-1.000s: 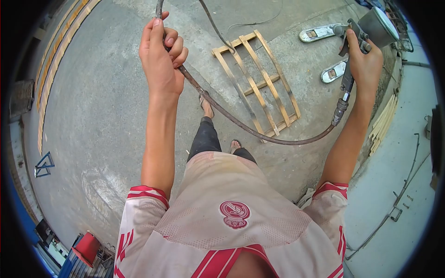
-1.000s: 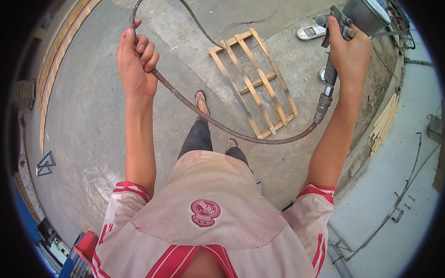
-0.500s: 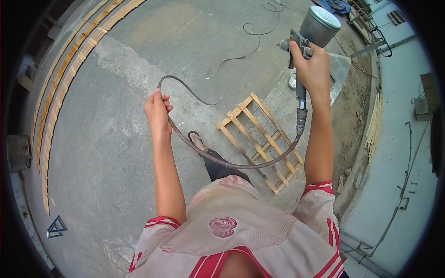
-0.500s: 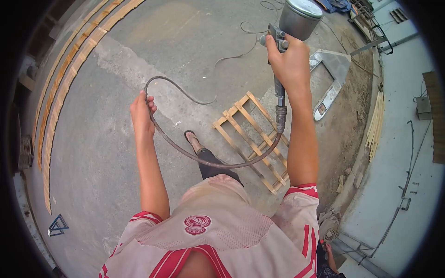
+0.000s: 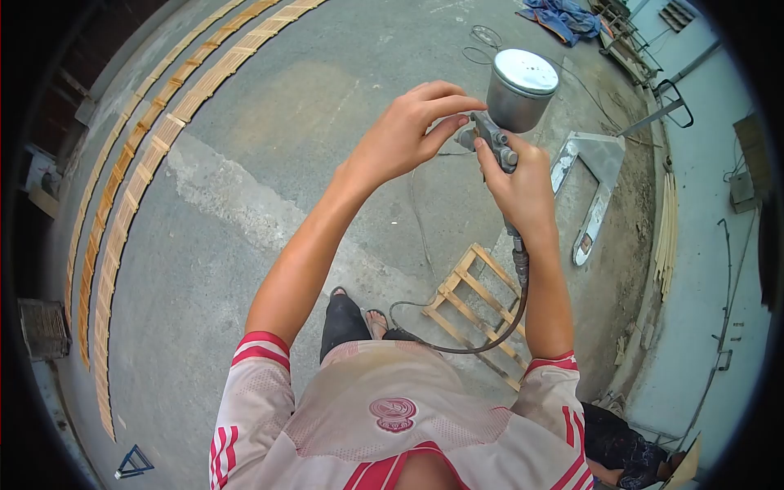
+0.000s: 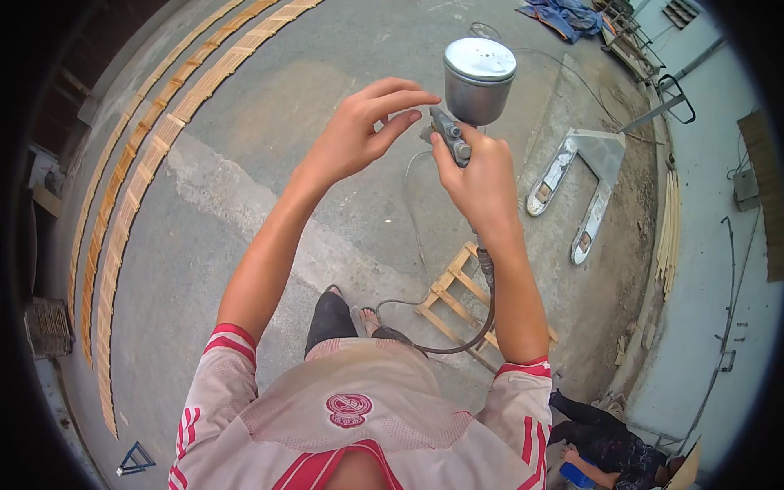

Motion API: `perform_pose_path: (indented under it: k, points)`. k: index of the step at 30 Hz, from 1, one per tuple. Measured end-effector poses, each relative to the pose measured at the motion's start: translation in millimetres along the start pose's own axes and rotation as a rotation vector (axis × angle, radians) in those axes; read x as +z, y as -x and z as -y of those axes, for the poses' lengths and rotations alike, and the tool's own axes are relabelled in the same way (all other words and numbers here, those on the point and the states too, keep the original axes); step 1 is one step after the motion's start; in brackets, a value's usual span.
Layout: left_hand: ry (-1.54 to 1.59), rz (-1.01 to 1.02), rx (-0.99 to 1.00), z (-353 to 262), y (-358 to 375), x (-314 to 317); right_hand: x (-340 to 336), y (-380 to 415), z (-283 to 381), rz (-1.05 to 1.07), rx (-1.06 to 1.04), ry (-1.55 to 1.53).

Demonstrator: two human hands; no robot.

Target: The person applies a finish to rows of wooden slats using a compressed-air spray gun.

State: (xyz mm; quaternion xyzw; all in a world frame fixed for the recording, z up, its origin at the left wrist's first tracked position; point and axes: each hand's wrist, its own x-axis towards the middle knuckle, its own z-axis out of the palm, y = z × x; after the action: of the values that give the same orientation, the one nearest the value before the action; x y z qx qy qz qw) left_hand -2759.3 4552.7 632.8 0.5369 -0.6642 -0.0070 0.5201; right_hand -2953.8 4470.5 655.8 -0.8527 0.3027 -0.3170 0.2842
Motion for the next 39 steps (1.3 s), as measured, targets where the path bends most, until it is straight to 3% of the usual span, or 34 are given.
perform_pose_path:
  k: [2, 11, 25, 29, 34, 39]
  points:
    - [-0.043, 0.117, 0.141, 40, -34, -27, 22, -41, 6, -0.013, -0.023, -0.031]
    - [-0.094, 0.575, 0.366, 181, -160, -125, 121, -194, 18, -0.08, 0.109, -0.05]
    - [0.059, 0.747, 0.469, 460, -346, -160, 273, -465, -54, -0.143, 0.272, 0.067]
    - [0.052, 0.775, 0.451, 549, -407, -157, 325, -562, -91, -0.32, 0.222, 0.025]
    - [0.11, 0.861, 0.519, 651, -494, -159, 363, -679, -126, -0.268, 0.281, 0.056]
    - [0.053, 0.932, 0.54, 733, -579, -160, 404, -792, -175, -0.377, 0.217, 0.071]
